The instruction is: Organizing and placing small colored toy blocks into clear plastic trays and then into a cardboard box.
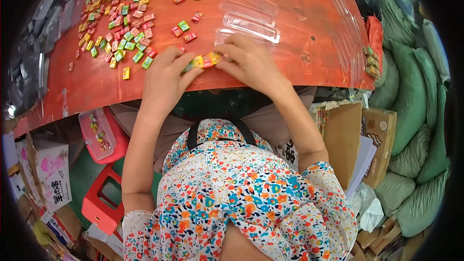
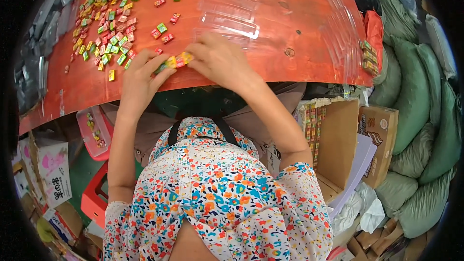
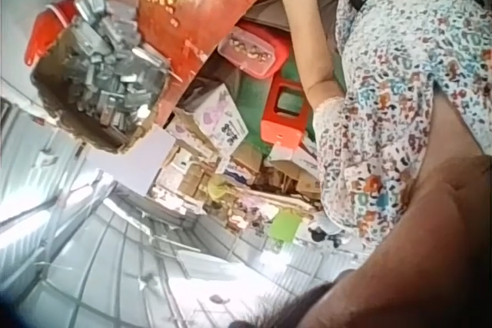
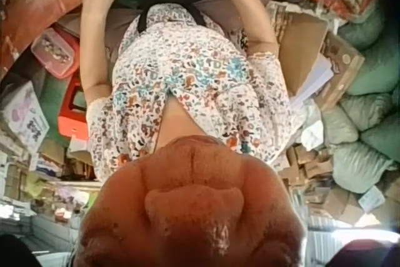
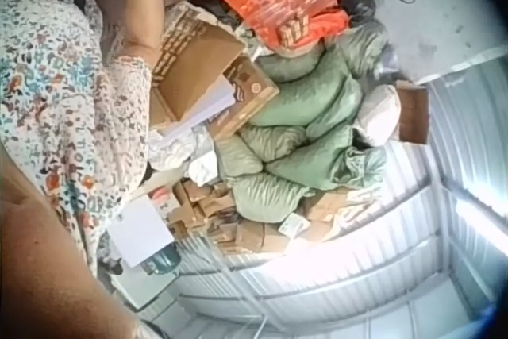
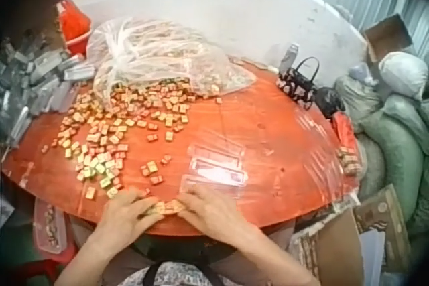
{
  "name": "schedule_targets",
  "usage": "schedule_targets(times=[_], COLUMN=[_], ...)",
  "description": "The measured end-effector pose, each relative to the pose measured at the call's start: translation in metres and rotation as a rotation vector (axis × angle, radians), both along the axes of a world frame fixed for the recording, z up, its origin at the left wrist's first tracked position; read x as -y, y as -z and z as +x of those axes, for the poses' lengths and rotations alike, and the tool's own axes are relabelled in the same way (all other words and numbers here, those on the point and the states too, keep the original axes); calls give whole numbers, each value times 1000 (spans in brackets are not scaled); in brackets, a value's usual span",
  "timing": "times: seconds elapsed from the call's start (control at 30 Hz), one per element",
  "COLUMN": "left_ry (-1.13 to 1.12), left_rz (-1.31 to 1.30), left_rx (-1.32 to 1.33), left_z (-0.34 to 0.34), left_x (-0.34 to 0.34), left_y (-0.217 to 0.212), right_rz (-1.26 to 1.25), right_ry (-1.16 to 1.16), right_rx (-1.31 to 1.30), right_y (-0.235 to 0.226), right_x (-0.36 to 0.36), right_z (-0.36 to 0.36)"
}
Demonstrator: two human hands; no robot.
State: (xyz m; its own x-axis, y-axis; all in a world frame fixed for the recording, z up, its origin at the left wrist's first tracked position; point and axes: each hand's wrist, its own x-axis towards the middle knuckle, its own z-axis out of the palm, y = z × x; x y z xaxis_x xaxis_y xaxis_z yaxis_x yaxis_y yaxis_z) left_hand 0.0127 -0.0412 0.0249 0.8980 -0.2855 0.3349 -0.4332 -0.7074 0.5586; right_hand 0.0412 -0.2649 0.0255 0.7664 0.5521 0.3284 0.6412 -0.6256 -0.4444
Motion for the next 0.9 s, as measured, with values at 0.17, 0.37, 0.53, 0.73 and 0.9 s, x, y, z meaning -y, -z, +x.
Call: schedule_targets(times=[0.17, 0.37, 0.53, 0.73, 0.9], left_ry=[128, 209, 222, 277, 280], left_rz=[47, 59, 40, 321, 388], left_rx=[62, 73, 115, 234, 220], left_z=[49, 68, 60, 44, 37], left_x=[48, 65, 50, 52, 52], left_y=[4, 18, 32, 39, 43], right_rz=[-85, -19, 23, -99, -363], right_ry=[229, 251, 348, 199, 128], right_rx=[-16, -17, -30, 174, 50], right_y=[-10, 10, 12, 27, 34], right_x=[46, 73, 77, 74, 69], right_z=[10, 17, 6, -3, -14])
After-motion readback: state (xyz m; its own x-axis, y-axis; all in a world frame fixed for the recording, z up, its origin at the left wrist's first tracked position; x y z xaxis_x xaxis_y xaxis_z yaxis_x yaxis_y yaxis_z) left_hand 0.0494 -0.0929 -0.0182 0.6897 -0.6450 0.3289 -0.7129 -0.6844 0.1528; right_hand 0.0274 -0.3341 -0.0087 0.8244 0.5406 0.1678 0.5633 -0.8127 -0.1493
